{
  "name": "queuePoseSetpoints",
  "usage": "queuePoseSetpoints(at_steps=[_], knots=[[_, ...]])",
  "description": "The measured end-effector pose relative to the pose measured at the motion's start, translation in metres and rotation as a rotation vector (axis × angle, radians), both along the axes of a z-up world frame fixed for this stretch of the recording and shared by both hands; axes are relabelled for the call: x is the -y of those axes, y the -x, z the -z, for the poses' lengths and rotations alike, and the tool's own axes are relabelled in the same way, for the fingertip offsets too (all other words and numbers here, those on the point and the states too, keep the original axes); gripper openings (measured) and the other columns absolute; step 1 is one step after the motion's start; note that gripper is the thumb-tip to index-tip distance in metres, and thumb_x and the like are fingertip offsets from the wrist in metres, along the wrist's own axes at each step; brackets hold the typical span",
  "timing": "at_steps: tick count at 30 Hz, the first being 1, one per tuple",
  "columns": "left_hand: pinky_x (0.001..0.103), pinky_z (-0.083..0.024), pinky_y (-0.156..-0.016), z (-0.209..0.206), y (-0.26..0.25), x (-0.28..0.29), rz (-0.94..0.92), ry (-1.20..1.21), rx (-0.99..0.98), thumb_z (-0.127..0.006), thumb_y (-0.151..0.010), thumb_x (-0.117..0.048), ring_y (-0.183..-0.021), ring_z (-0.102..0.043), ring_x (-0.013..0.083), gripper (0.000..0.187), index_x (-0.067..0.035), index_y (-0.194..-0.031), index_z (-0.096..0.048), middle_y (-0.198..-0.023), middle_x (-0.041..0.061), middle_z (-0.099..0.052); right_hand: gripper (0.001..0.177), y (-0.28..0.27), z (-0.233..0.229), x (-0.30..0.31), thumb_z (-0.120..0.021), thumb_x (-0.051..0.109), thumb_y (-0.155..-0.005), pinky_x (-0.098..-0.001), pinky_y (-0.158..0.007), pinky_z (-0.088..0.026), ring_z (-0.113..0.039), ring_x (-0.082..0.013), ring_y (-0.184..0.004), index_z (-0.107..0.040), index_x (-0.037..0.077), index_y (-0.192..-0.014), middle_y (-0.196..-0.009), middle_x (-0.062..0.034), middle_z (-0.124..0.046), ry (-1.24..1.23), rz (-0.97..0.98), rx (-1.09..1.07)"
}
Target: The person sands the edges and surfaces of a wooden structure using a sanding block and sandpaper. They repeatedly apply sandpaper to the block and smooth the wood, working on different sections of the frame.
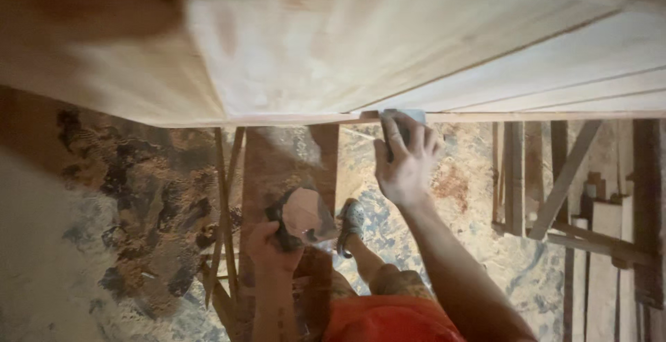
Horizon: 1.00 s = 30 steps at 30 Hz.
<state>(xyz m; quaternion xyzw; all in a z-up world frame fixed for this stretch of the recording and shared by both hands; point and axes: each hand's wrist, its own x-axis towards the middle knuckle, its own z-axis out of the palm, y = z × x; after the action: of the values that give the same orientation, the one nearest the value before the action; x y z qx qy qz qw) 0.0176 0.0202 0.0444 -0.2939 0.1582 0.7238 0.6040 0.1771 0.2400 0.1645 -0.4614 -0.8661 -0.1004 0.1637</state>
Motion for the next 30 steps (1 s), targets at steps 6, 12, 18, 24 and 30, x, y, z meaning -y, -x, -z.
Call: queuePoseSetpoints(at_steps=[6,12,18,24,30], knots=[[0.054,-0.046,-0.110,-0.022,-0.001,-0.004,-0.019,-0.121,0.004,-0.059,-0.074,-0.014,-0.128,-0.059,0.0411,0.073,0.011,-0.142,-0.049,-0.138,0.026,-0.060,0.059,0.003,0.044,-0.003,-0.078,0.032,-0.091,-0.0454,-0.097,-0.036,-0.050,-0.0291,-0.115,-0.062,0.009,-0.143,-0.138,-0.0145,-0.059,-0.109,0.005,-0.144],[0.058,-0.048,-0.105,-0.029,-0.006,-0.002,-0.008,-0.191,-0.034,-0.060,-0.075,-0.014,-0.123,-0.059,0.0444,0.071,0.013,-0.140,-0.050,-0.134,0.027,-0.060,0.050,0.007,0.018,0.002,-0.071,0.031,-0.091,-0.0491,-0.094,-0.039,-0.049,-0.0309,-0.113,-0.067,0.010,-0.137,-0.127,-0.0156,-0.059,0.037,0.091,-0.012],[0.053,-0.050,-0.106,-0.010,-0.029,-0.012,0.018,-0.225,0.020,-0.058,-0.083,-0.014,-0.124,-0.060,0.0389,0.059,0.009,-0.137,-0.053,-0.133,0.023,-0.062,0.046,0.012,-0.034,-0.008,-0.071,0.030,-0.079,-0.0531,-0.079,-0.047,-0.053,-0.0317,-0.109,-0.076,0.013,-0.120,-0.118,-0.0142,-0.062,0.167,0.045,0.237],[0.048,-0.052,-0.104,-0.001,-0.037,-0.017,0.006,-0.131,0.058,-0.055,-0.078,-0.014,-0.120,-0.065,0.0355,0.058,0.009,-0.132,-0.057,-0.129,0.021,-0.066,0.039,-0.002,-0.051,-0.005,-0.063,0.017,-0.087,-0.0476,-0.079,-0.049,-0.054,-0.0283,-0.108,-0.077,0.013,-0.124,-0.115,-0.0068,-0.065,0.335,0.045,0.069],[0.052,-0.051,-0.105,-0.018,-0.017,-0.021,0.044,-0.176,-0.013,-0.055,-0.084,-0.014,-0.121,-0.063,0.0388,0.053,0.010,-0.132,-0.056,-0.130,0.023,-0.064,0.042,0.005,-0.031,-0.005,-0.075,0.027,-0.084,-0.0502,-0.082,-0.049,-0.055,-0.0283,-0.103,-0.076,0.011,-0.123,-0.113,-0.0082,-0.066,0.019,-0.028,0.016]])
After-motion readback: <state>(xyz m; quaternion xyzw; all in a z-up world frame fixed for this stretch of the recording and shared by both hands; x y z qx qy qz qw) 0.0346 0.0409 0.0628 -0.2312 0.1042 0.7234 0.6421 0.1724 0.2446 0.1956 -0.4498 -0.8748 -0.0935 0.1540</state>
